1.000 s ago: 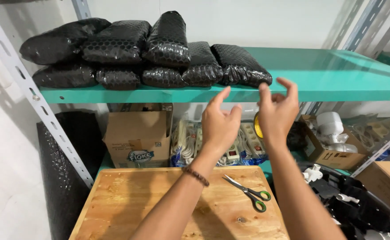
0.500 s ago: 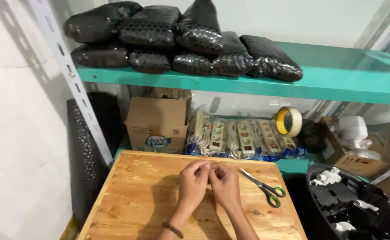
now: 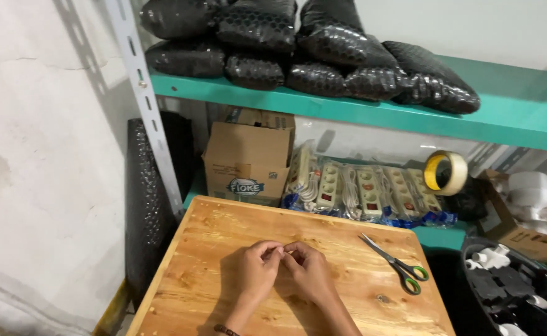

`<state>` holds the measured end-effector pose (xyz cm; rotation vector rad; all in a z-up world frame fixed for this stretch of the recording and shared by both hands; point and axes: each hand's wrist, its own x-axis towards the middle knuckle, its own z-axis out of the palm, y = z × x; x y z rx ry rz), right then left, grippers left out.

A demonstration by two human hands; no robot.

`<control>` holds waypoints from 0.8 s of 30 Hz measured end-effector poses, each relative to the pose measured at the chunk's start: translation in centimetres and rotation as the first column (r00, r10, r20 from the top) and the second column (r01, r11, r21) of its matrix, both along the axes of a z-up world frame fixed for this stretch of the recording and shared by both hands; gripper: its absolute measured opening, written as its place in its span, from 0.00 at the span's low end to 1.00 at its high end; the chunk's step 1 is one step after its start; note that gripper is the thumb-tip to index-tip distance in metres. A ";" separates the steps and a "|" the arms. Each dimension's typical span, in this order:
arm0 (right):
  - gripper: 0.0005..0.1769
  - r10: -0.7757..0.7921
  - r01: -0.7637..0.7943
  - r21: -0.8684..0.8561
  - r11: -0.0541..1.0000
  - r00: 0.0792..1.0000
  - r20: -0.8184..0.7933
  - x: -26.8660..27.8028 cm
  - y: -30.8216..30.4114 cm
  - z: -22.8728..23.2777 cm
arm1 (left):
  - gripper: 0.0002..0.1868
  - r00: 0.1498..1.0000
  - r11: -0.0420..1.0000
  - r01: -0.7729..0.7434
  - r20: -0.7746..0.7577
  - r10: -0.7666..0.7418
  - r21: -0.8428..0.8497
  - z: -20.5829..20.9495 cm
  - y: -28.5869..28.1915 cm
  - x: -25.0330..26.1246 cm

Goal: The person wraps multiple power strips in black bubble wrap, securing them with tape, and then uses a larger sheet of bubble wrap to cover a bundle on a lower shelf, using scissors to cut tape.

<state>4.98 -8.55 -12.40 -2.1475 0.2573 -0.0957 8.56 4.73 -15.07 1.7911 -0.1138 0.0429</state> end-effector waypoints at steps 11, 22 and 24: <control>0.09 0.102 -0.093 0.239 0.966 0.995 -0.023 2.2 9.3 4.6 | 0.08 0.987 0.986 -0.144 -0.055 0.149 0.083 3.2 8.5 2.1; 0.10 0.222 -0.259 0.115 0.959 0.939 0.263 9.6 20.1 -0.1 | 0.10 0.903 0.893 -0.409 -0.056 0.425 0.186 2.5 18.8 8.2; 0.14 0.199 -0.229 0.140 0.963 0.959 0.202 10.3 21.6 0.2 | 0.07 0.848 0.830 -0.498 -0.061 0.527 0.250 0.5 20.0 9.9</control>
